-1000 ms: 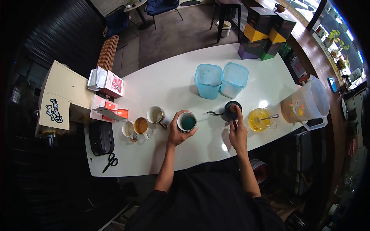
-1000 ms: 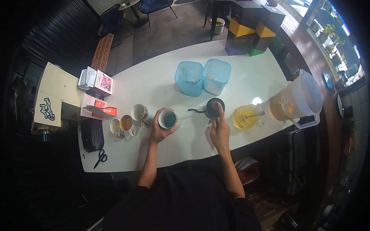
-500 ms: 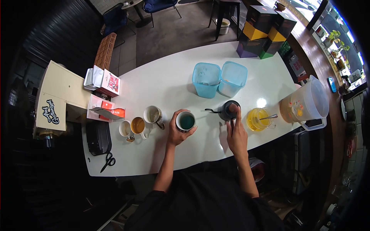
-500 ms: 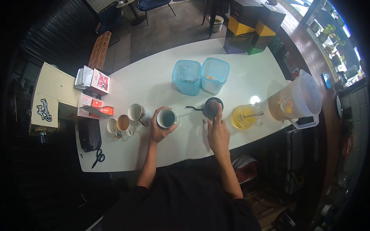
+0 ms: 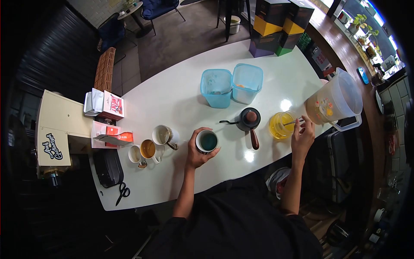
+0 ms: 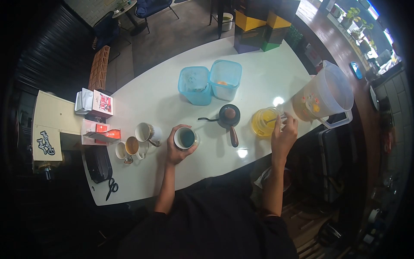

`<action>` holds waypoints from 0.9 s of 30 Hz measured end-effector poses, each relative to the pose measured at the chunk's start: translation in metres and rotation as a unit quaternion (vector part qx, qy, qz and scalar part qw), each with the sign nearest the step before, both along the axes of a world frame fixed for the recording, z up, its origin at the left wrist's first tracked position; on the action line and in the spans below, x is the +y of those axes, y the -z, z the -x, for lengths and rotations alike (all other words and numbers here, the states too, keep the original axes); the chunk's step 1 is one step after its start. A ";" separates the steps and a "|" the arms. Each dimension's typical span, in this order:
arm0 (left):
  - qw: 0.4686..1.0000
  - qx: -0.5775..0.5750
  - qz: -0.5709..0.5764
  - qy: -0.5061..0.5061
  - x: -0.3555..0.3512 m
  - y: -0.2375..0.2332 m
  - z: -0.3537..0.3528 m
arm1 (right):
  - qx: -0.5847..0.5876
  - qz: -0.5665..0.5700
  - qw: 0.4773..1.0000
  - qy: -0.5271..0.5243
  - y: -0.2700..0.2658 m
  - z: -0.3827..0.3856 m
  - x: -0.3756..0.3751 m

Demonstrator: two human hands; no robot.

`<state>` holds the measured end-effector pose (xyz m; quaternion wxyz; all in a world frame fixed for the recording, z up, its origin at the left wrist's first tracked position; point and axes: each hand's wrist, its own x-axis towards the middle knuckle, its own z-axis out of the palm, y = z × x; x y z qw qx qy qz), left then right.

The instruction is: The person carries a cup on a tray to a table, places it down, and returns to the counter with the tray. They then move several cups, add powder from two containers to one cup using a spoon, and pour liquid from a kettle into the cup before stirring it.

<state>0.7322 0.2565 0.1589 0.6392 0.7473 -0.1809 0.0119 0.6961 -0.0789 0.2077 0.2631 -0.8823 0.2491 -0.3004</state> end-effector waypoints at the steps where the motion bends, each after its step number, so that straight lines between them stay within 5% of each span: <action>1: 1.000 0.008 -0.005 0.007 -0.001 -0.001 0.000 | 0.000 -0.007 1.000 -0.018 0.003 -0.001 -0.002; 8: 0.999 0.020 -0.004 0.025 -0.010 -0.001 0.002 | 0.013 0.000 0.999 -0.041 0.018 -0.008 -0.014; 14: 0.998 0.045 -0.004 0.043 -0.019 -0.006 0.006 | -0.019 -0.005 0.999 0.044 0.015 -0.011 -0.021; 27: 0.997 0.053 0.009 0.063 -0.021 0.002 0.004 | 0.004 -0.053 0.986 -0.159 0.004 -0.005 -0.018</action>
